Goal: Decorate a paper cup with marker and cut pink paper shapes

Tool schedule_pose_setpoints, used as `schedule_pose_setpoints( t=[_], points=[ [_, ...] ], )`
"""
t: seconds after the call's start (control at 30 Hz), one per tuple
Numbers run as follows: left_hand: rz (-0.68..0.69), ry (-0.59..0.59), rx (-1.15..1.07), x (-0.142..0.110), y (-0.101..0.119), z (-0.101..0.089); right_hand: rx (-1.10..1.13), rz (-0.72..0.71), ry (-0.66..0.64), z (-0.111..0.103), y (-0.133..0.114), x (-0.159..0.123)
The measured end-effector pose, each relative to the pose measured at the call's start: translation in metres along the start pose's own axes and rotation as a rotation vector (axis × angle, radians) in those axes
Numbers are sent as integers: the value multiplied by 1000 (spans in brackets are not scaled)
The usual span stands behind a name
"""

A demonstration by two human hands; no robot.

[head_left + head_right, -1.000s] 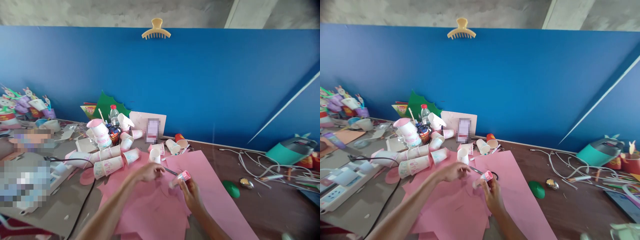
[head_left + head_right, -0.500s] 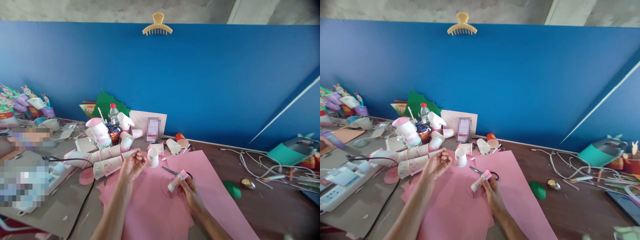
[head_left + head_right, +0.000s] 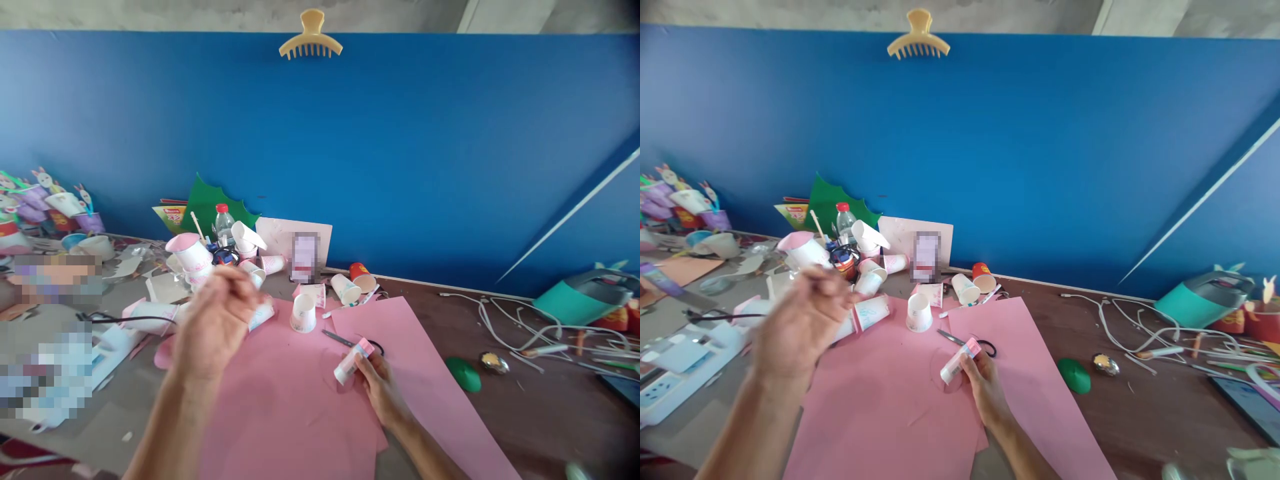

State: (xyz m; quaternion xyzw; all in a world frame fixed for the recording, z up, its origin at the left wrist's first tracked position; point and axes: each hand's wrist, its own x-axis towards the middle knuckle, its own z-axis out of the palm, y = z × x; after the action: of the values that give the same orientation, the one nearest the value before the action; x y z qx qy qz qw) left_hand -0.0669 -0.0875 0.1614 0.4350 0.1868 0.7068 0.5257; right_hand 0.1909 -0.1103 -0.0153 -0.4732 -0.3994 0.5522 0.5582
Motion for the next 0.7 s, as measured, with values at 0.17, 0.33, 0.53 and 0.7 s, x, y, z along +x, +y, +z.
schedule_pose_setpoints(
  t=[0.17,0.33,0.53,0.7],
  points=[
    [-491,-704,933,-15,-84,1,74,17,19,1,-1,1],
    [-311,-1003,1267,-31,-143,-26,17,-3,18,-4,5,3],
    [-160,-1014,1263,-41,-149,-35,-86,-48,88,-9,1,1],
    [-199,-1001,1220,-42,-146,-37,-472,-276,4,-16,-11,-8]
  ],
)
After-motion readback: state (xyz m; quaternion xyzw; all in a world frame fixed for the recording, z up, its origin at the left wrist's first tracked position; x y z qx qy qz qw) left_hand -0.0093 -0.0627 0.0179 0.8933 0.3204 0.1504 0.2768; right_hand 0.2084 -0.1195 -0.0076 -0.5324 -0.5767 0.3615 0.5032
